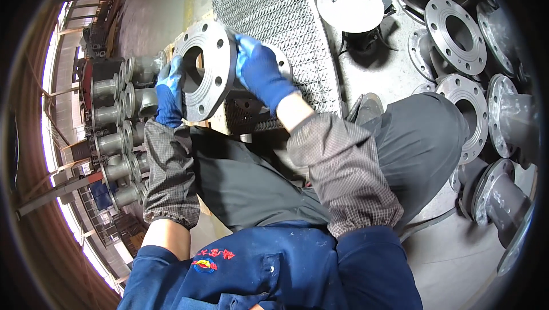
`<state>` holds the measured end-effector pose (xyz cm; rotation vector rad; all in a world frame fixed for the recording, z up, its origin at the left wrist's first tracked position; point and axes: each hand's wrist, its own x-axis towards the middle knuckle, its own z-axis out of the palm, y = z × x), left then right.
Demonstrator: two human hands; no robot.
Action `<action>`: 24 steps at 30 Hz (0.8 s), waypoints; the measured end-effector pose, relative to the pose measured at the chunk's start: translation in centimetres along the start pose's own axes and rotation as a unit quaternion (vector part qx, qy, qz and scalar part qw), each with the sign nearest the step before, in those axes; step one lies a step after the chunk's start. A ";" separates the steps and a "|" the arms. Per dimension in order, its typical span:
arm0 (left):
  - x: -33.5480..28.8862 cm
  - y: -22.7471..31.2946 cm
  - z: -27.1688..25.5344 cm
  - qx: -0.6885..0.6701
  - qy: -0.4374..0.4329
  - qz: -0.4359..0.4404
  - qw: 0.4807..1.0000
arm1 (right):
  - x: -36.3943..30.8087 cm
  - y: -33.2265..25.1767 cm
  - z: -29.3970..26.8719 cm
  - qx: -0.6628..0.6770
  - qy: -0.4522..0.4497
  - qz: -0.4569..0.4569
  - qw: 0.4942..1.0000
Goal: The person uses a hand tool to clean and deburr the internal surfaces and bolt holes of cast metal pipe elbows on a wooden pallet.
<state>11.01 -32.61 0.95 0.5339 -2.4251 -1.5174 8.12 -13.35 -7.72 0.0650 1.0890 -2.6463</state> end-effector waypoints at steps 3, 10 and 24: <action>-0.2 -0.2 -0.3 0.012 -0.002 0.008 1.000 | -1.3 -0.6 -0.6 0.077 -0.038 0.055 0.995; -0.8 0.2 -0.5 0.059 -0.020 0.121 0.991 | 0.0 -1.0 -0.5 -0.047 -0.036 0.015 0.998; 0.5 -3.4 -1.4 0.083 -0.061 0.138 0.985 | 2.6 -9.4 -0.9 -0.644 -0.234 -0.379 0.622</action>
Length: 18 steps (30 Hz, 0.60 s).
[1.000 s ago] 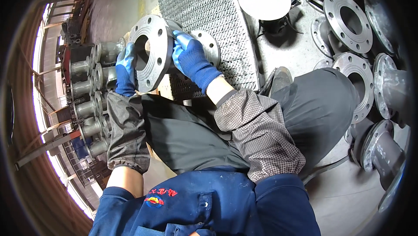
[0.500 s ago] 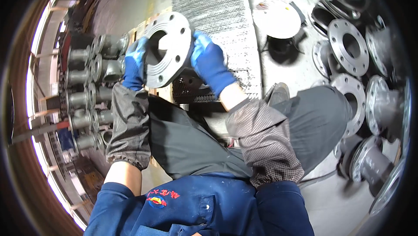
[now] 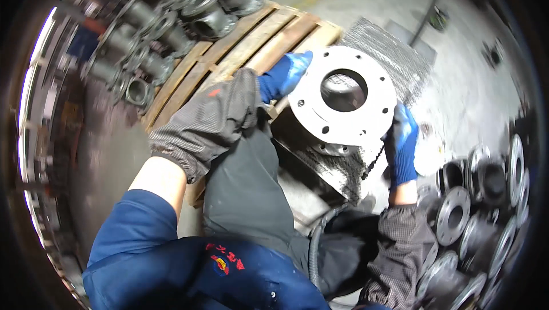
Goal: The person uses a hand tool to clean and deburr the internal surfaces and bolt holes of cast metal pipe elbows on a wooden pallet.
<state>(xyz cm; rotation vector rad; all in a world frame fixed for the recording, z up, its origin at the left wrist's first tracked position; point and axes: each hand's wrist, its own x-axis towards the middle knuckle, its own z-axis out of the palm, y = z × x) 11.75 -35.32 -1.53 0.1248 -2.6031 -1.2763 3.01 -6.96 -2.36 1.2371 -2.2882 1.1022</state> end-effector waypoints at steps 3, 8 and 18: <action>-0.7 -1.8 0.2 -0.203 0.005 -0.069 0.977 | 0.0 1.0 3.6 0.183 0.088 0.198 0.959; -2.1 -2.7 -0.9 -0.339 0.027 -0.176 0.924 | 3.2 -2.2 4.1 0.065 0.012 0.124 0.990; -10.2 -5.7 -16.3 -0.212 0.296 -0.055 0.930 | 14.8 -13.4 15.8 0.233 -0.039 0.117 0.965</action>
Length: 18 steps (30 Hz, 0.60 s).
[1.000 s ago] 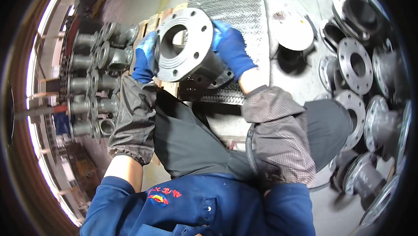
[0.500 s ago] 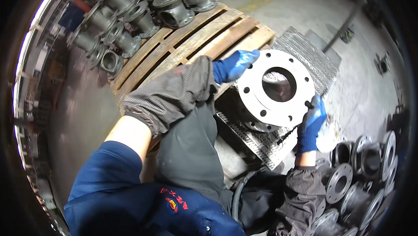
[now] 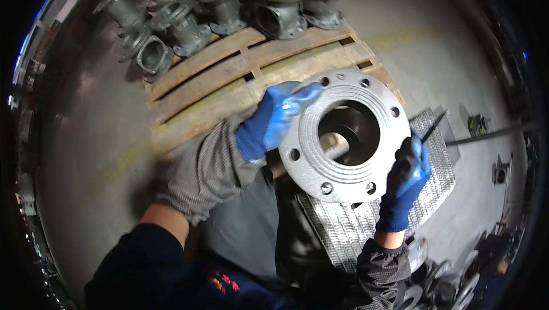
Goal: The person uses a hand tool to clean and deburr the internal surfaces and bolt holes of cast metal pipe elbows on a wooden pallet.
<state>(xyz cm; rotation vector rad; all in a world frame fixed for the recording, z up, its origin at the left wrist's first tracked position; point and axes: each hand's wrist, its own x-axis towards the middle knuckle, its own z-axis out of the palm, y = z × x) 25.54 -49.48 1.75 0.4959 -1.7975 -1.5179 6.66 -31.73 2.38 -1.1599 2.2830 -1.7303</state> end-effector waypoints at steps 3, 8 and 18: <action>0.6 0.8 -4.9 -0.060 0.092 -0.055 0.992 | 3.4 -1.1 7.2 -0.012 -0.088 -0.152 0.984; -1.5 -5.3 -11.3 -0.028 0.364 -0.001 0.931 | 5.8 2.0 22.2 0.282 -0.176 -0.004 0.943; -6.7 -12.8 -15.3 -0.127 0.523 0.035 0.842 | 8.1 -5.9 37.1 0.068 -0.267 -0.217 0.936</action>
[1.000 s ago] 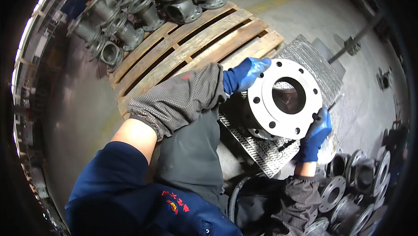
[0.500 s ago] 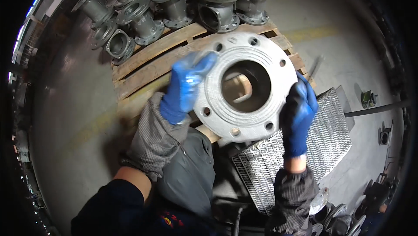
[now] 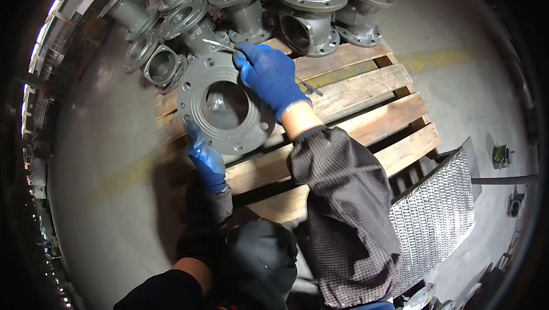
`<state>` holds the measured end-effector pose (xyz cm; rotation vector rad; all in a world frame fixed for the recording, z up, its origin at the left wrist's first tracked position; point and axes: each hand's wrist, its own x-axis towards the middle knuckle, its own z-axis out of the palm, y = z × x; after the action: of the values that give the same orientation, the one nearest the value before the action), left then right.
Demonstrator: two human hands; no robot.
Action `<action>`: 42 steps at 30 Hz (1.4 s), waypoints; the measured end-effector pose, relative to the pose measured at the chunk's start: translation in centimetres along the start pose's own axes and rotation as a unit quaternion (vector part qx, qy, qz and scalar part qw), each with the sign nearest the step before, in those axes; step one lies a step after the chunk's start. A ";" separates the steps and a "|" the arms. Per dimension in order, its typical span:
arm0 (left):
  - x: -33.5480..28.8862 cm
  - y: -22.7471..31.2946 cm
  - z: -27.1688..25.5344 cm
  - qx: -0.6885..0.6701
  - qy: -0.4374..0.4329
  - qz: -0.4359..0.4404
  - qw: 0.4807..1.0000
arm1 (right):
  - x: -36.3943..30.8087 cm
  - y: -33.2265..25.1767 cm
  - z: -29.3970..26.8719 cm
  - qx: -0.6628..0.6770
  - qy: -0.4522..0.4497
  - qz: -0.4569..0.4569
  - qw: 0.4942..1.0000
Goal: The person uses a hand tool to clean and deburr the internal surfaces and bolt holes of cast metal pipe elbows on a wooden pallet.
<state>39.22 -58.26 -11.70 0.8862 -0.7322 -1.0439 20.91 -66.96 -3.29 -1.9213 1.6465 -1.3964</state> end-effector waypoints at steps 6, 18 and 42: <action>2.9 -0.6 2.0 -0.049 0.048 0.017 0.998 | 5.3 0.7 3.3 -0.010 -0.057 0.093 0.994; 21.9 -0.5 14.1 0.668 -0.206 0.200 0.686 | 5.4 11.1 0.5 -0.066 0.129 0.207 0.968; 18.6 -2.6 19.3 0.830 -0.228 0.134 0.491 | -27.3 -7.6 -14.9 0.154 0.204 0.483 0.838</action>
<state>28.06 -81.30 -3.36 1.9931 -2.4082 0.1485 16.77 -35.23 -3.71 -0.4266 1.9519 -1.4769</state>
